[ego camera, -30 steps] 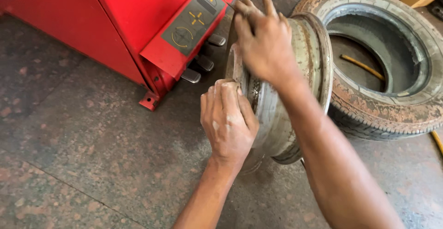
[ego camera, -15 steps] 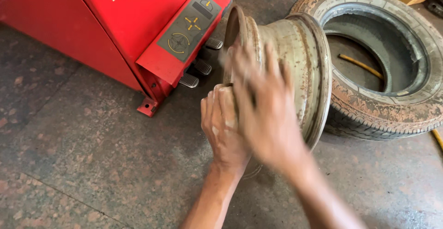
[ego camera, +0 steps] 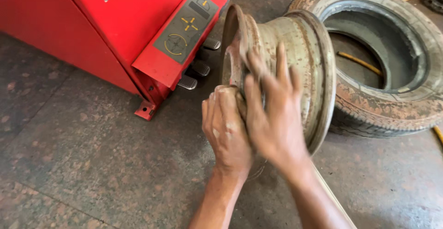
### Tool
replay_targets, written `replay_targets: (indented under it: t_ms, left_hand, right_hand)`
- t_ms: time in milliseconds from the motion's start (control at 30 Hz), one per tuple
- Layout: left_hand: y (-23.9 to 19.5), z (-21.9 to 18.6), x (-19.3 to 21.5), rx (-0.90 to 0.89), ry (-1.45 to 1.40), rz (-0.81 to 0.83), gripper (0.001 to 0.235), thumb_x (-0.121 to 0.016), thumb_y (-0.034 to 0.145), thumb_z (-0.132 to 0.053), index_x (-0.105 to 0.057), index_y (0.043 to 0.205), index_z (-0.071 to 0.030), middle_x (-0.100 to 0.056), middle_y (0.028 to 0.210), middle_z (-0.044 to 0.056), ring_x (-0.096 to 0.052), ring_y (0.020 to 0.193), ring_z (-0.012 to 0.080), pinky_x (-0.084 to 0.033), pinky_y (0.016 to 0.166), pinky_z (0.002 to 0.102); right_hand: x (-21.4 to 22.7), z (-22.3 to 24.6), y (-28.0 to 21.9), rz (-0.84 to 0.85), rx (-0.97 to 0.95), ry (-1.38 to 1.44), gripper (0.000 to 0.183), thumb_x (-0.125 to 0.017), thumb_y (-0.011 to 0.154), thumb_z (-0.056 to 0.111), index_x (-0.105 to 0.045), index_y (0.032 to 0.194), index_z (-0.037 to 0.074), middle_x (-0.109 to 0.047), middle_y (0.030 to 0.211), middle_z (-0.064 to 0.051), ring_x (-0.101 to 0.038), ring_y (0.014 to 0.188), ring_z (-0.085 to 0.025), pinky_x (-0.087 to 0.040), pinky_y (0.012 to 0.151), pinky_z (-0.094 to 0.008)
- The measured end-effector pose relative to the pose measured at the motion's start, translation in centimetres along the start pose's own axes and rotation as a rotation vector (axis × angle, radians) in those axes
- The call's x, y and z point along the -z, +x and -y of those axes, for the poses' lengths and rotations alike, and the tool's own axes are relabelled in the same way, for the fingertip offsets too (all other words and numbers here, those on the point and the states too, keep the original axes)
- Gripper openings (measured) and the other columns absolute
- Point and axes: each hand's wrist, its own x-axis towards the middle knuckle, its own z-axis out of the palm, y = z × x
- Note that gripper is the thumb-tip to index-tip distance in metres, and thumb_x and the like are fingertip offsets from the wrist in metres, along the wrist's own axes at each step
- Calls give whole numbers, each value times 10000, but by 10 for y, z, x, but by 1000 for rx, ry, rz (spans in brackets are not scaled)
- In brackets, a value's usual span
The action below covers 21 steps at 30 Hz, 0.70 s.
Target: The person scrubs a metal wheel rim with a small abrasive pad, rotating the rim by hand to clean different sections of the outer face and edges. The rim is held upright and turned repeatedly while the pad is rubbed across its surface.
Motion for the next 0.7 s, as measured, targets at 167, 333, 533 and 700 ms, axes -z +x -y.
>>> replay_targets:
  t_ms: [167, 333, 533, 700]
  left_hand:
    - [-1, -2, 2, -56, 43, -2, 45, -548, 1022, 4, -540, 1065, -7, -608, 1026, 159, -619, 962, 354, -458, 850, 462]
    - [-1, -3, 6, -21, -3, 39, 111, -622, 960, -55, -533, 1005, -6, -612, 970, 154, -618, 895, 343, -442, 772, 460]
    - [-4, -4, 0, -23, 69, 25, 48, -571, 992, 3, -529, 1006, -18, -585, 955, 165, -597, 896, 369, -432, 801, 487]
    - [-3, -6, -4, -24, -14, 12, 121, -614, 936, -70, -528, 993, -6, -592, 947, 172, -595, 873, 374, -423, 757, 480]
  right_hand:
    - [-10, -16, 70, 89, 5, -46, 496, -391, 1116, 381, -555, 1501, 116, -331, 1610, -309, -326, 1478, -392, -130, 1272, -596]
    - [10, 8, -17, 70, 78, 11, 497, -340, 1124, 330, -522, 1536, 120, -470, 1616, -195, -256, 1570, -438, -47, 1253, -610]
    - [-9, -22, 96, 181, -82, -60, 469, -370, 1128, 399, -611, 1416, 118, -351, 1637, -252, -300, 1503, -420, -146, 1302, -541]
    - [9, -6, -10, 101, 43, 48, 515, -318, 1114, 342, -548, 1496, 85, -463, 1622, -176, -239, 1587, -356, -70, 1258, -580]
